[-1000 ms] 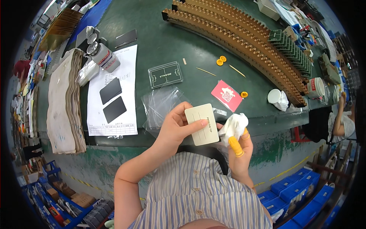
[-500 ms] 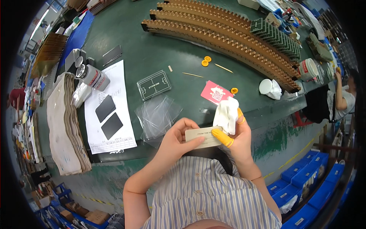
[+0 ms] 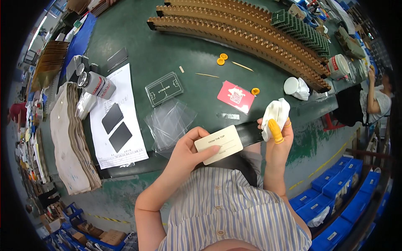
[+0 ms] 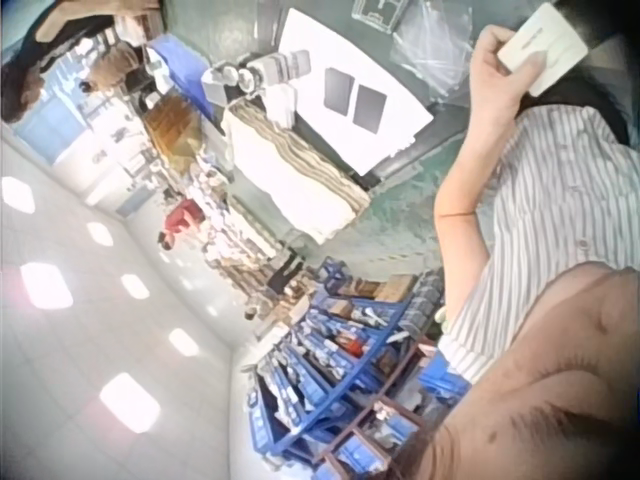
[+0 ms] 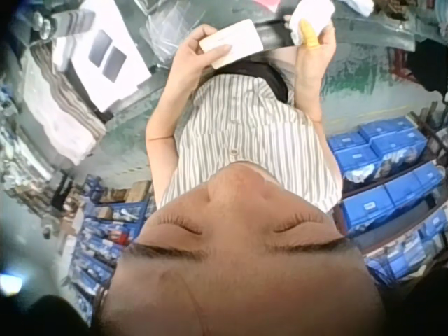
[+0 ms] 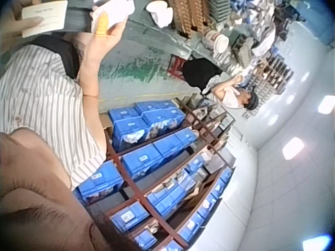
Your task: The person wipes a small rectangular card with a white cloth, flipping it over to clean both sides. The person then places the cleaned card into a clear plastic sleeve and sets it on the table.
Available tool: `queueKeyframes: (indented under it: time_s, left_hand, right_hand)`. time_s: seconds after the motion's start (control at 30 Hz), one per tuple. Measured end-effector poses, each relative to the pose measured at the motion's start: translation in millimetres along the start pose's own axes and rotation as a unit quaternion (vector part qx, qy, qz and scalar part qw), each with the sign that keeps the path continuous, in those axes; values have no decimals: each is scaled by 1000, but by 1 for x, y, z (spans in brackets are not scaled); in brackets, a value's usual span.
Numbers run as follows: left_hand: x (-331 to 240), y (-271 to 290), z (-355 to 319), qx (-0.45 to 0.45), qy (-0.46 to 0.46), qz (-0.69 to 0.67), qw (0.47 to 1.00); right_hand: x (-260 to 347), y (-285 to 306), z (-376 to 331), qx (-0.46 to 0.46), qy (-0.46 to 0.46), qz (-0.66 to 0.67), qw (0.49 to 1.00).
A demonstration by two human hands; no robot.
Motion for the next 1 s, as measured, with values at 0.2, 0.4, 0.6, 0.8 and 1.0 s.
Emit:
queueKeyframes:
  time_s: [0.2, 0.4, 0.6, 0.8, 1.0]
  left_hand:
    - [3, -2, 3, 1, -13, 9, 1000]
    - [0, -3, 2, -14, -3, 3, 1000]
    - [4, 2, 3, -18, -23, -5, 1000]
    - [4, -1, 3, -13, -31, -16, 999]
    - [7, -1, 5, -5, -34, -29, 999]
  right_hand:
    - [-4, 5, -5, 90, 172, -155, 969]
    - [2, -3, -9, 97, 256, -273, 922]
    - [9, -8, -33, 89, 334, -441, 828]
    - [8, -15, -49, 144, 388, -505, 758]
    - [15, -34, -49, 190, 518, -506, 663]
Point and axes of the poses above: each hand's wrist, its own z-axis towards the middle knuckle, its own y-axis out of the back of the hand, x = y × z, the point moved 3 cm from there along z, towards the middle knuckle, and after that the axes turned 3 degrees about -y, right-handed, at the moved point
